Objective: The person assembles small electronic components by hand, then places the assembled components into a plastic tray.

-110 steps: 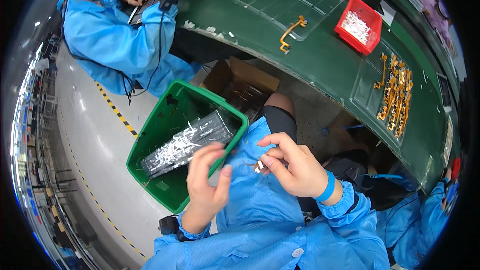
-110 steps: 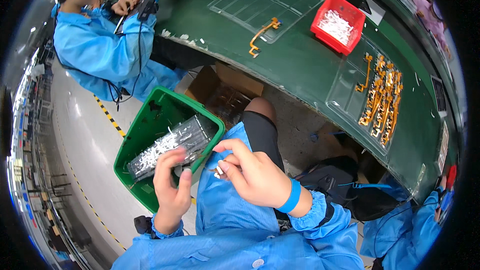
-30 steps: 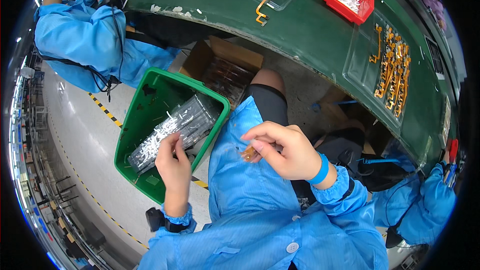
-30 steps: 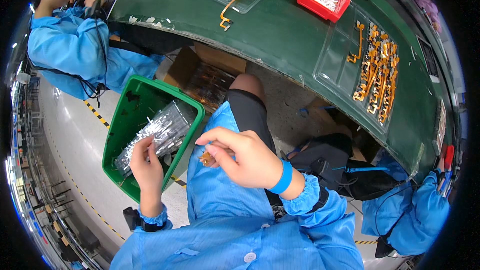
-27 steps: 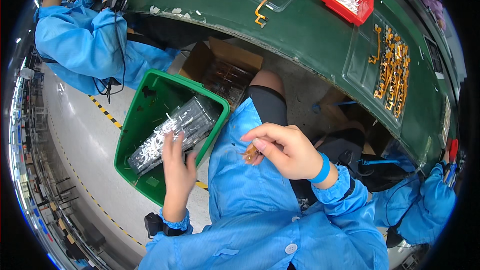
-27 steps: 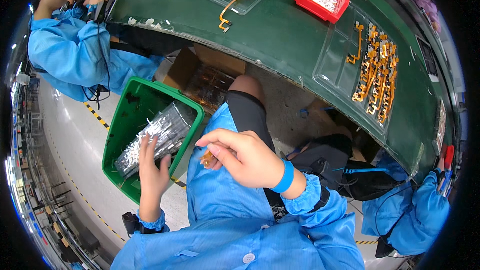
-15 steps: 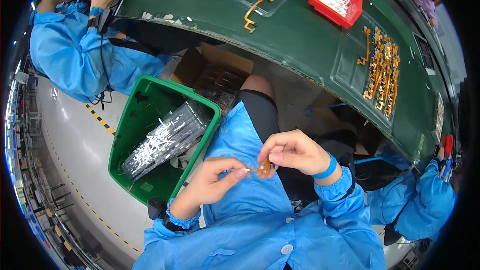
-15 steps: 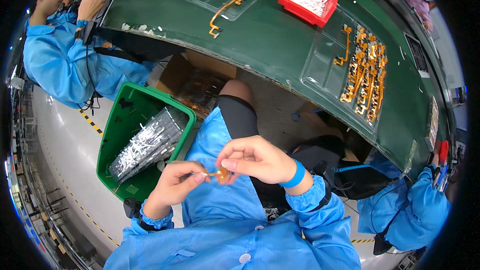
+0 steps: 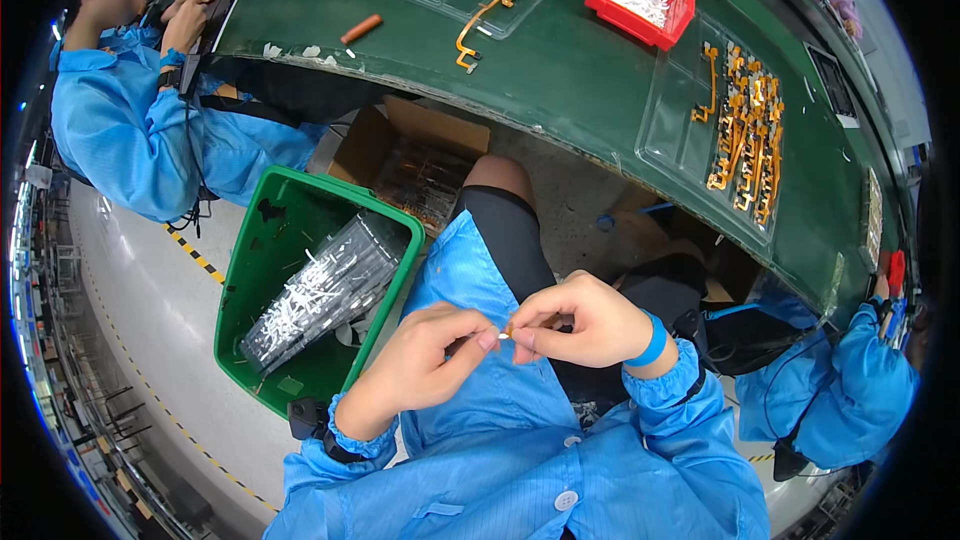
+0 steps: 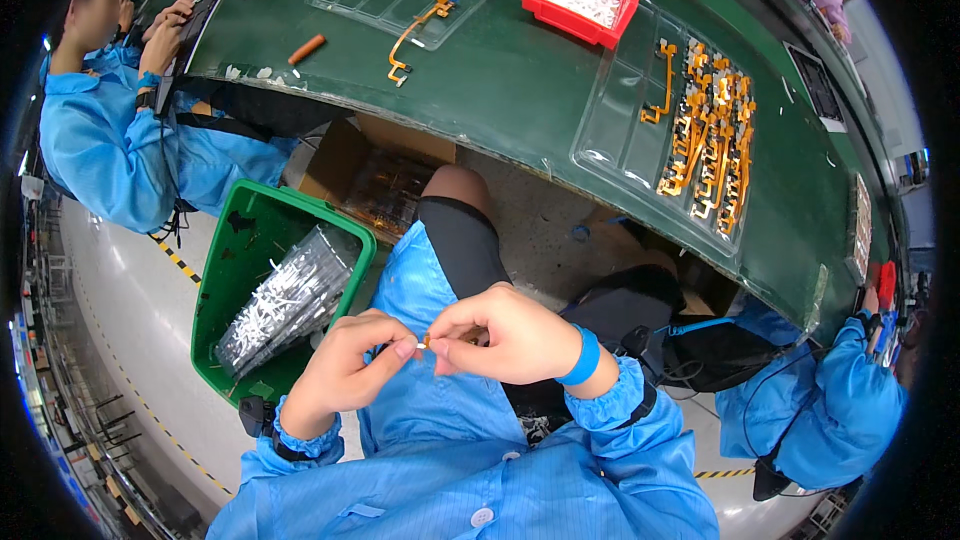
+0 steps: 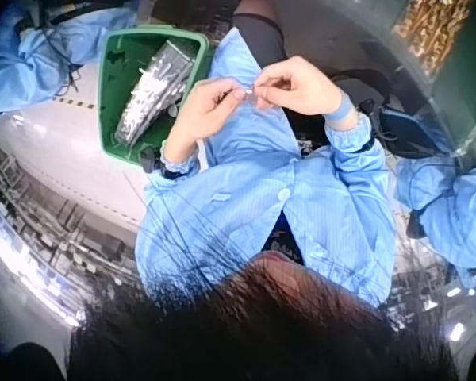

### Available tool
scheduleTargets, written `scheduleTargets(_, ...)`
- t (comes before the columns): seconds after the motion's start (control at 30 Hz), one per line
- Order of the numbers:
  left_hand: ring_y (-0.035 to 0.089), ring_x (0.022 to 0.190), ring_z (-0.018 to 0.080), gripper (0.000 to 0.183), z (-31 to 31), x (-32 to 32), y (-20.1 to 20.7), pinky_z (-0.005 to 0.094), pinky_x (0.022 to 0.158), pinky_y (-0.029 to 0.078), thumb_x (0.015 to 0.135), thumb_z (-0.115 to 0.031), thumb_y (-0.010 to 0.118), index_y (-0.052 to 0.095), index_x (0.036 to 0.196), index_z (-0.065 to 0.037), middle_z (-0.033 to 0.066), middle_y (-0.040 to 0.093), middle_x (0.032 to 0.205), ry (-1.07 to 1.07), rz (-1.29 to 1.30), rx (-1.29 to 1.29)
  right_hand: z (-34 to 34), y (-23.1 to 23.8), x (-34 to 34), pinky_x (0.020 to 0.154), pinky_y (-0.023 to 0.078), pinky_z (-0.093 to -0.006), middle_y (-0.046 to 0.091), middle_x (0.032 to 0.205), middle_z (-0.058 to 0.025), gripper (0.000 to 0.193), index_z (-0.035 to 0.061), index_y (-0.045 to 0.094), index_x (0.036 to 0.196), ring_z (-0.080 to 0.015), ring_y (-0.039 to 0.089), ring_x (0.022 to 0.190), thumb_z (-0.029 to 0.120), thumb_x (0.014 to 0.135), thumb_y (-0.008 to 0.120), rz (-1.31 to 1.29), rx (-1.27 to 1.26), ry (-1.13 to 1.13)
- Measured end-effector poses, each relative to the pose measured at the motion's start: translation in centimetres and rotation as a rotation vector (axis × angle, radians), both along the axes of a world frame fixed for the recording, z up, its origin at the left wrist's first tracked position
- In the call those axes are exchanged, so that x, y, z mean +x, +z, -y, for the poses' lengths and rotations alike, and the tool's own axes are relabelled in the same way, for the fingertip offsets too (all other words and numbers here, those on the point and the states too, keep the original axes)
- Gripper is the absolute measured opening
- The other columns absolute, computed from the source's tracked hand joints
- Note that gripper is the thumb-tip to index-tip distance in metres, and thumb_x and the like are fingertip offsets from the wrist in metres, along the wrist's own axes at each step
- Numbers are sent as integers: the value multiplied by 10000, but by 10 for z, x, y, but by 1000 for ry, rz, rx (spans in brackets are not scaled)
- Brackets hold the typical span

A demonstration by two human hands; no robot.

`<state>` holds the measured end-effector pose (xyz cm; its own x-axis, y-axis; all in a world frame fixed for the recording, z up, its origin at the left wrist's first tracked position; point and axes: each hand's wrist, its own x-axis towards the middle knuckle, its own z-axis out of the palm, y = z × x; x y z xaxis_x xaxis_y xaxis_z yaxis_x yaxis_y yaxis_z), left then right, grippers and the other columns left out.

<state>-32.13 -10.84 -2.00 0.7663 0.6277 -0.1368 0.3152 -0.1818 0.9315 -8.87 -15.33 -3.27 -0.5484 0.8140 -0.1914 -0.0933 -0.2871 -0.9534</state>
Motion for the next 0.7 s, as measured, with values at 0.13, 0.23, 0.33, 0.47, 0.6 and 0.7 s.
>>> scheduleTargets(0.13, 630, 738, 255, 100, 6, 8, -5, 355, 702, 490, 852, -88, 668, 668, 888, 5, 111, 682, 799, 97, 20, 108, 1, -1, -2, 701, 570, -271, 728, 846, -114, 149, -34, 674, 995, -156, 713, 766, 58, 899, 608, 79, 89, -70)
scheduleTargets(0.23, 671, 798, 273, 211, 19, 20, -9, 385, 788, 523, 779, -63, 731, 670, 963, 19, 125, 704, 861, 545, -6, 798, 3, 2, -7, 662, 560, -293, 721, 833, -126, 142, -16, 679, 984, -199, 720, 739, 48, 870, 622, 228, 251, -205)
scheduleTargets(0.33, 709, 962, 307, 280, 34, 23, -14, 460, 926, 517, 728, 0, 731, 675, 999, 44, 176, 720, 991, 415, 72, 719, 7, -2, -13, 634, 549, -332, 704, 829, -150, 152, 0, 679, 981, -277, 706, 721, 38, 840, 636, 304, 470, -288)
scheduleTargets(0.47, 724, 893, 297, 203, 34, 27, -26, 451, 899, 536, 728, 31, 706, 691, 931, 45, 168, 729, 928, 402, 72, 745, 8, -2, -16, 640, 550, -362, 692, 831, -165, 156, 7, 679, 977, -330, 683, 726, 33, 827, 645, 354, 547, -282)
scheduleTargets(0.6, 731, 792, 280, 118, 36, 23, -31, 419, 834, 574, 739, 36, 685, 702, 855, 42, 147, 728, 829, 401, 62, 722, 12, -12, -19, 652, 550, -376, 691, 846, -172, 154, 9, 678, 975, -342, 677, 735, 35, 827, 645, 340, 491, -235)
scheduleTargets(0.7, 723, 749, 236, 89, 34, 9, -36, 372, 781, 584, 755, 31, 677, 702, 840, 41, 130, 725, 796, 409, 47, 671, 16, -16, -20, 662, 553, -365, 695, 838, -160, 146, 4, 672, 965, -328, 685, 740, 27, 823, 646, 320, 464, -217)
